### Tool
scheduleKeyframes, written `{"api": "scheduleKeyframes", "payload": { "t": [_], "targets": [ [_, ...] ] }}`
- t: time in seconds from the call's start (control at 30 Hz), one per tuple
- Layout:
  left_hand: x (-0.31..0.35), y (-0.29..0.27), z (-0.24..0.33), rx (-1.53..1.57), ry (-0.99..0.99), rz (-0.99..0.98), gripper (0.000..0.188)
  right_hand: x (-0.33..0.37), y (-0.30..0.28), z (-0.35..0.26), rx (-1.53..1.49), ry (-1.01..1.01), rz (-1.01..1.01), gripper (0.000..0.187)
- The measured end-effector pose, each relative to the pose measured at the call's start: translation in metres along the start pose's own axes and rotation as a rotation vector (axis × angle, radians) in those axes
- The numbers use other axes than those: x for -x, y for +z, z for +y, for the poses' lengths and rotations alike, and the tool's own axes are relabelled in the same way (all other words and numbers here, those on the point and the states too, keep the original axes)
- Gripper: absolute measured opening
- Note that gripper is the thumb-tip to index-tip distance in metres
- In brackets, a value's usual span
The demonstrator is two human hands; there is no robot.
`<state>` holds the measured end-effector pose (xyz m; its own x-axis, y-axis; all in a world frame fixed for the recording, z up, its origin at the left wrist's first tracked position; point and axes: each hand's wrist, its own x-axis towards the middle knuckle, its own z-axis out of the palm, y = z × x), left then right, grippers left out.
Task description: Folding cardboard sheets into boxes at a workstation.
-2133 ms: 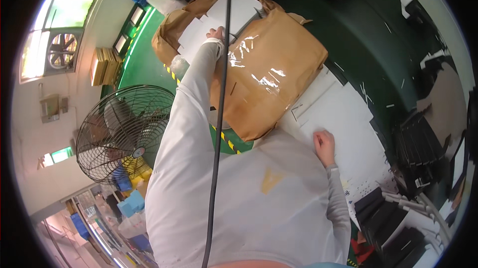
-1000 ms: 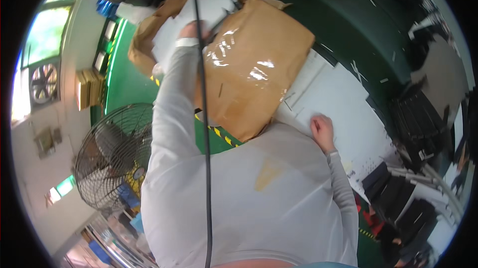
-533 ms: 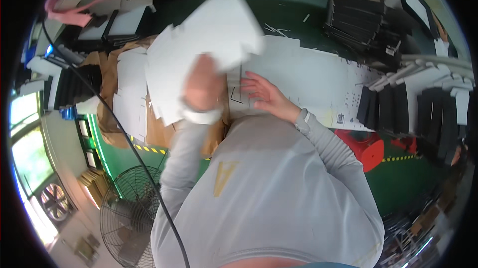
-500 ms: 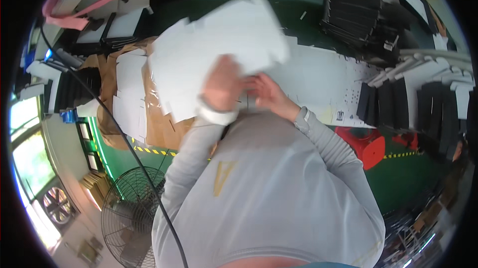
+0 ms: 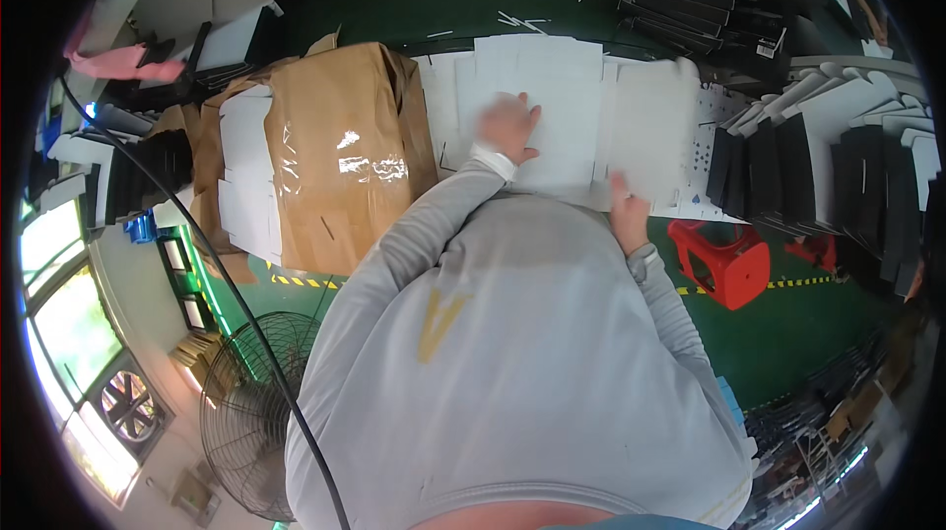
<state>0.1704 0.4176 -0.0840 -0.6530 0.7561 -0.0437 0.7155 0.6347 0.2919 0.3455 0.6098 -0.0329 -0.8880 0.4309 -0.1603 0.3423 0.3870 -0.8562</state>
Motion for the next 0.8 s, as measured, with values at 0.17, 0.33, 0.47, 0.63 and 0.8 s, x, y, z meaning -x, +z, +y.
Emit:
{"api": "scheduleKeyframes", "payload": {
  "t": [0.17,0.33,0.47,0.63,0.8],
  "targets": [
    [-0.007,0.028,-0.016,-0.019,-0.034,0.307,0.077,-0.031,0.013,-0.038,0.134,-0.359,-0.213,0.053],
    [0.008,0.016,-0.002,0.207,-0.524,0.404,0.086,-0.068,0.007,-0.014,-0.686,0.147,-0.133,0.036],
    [-0.017,0.009,0.006,0.283,-0.726,0.286,0.081,-0.082,0.053,0.082,-1.486,0.391,0.034,0.032],
    [-0.008,0.017,-0.014,0.445,-0.782,0.3,0.066,-0.117,0.034,0.038,-0.417,0.069,-0.022,0.027],
    [-0.005,0.025,-0.02,0.554,-0.467,0.355,0.038,-0.138,0.022,0.008,-0.077,-0.153,-0.057,0.028]
  ]
}}
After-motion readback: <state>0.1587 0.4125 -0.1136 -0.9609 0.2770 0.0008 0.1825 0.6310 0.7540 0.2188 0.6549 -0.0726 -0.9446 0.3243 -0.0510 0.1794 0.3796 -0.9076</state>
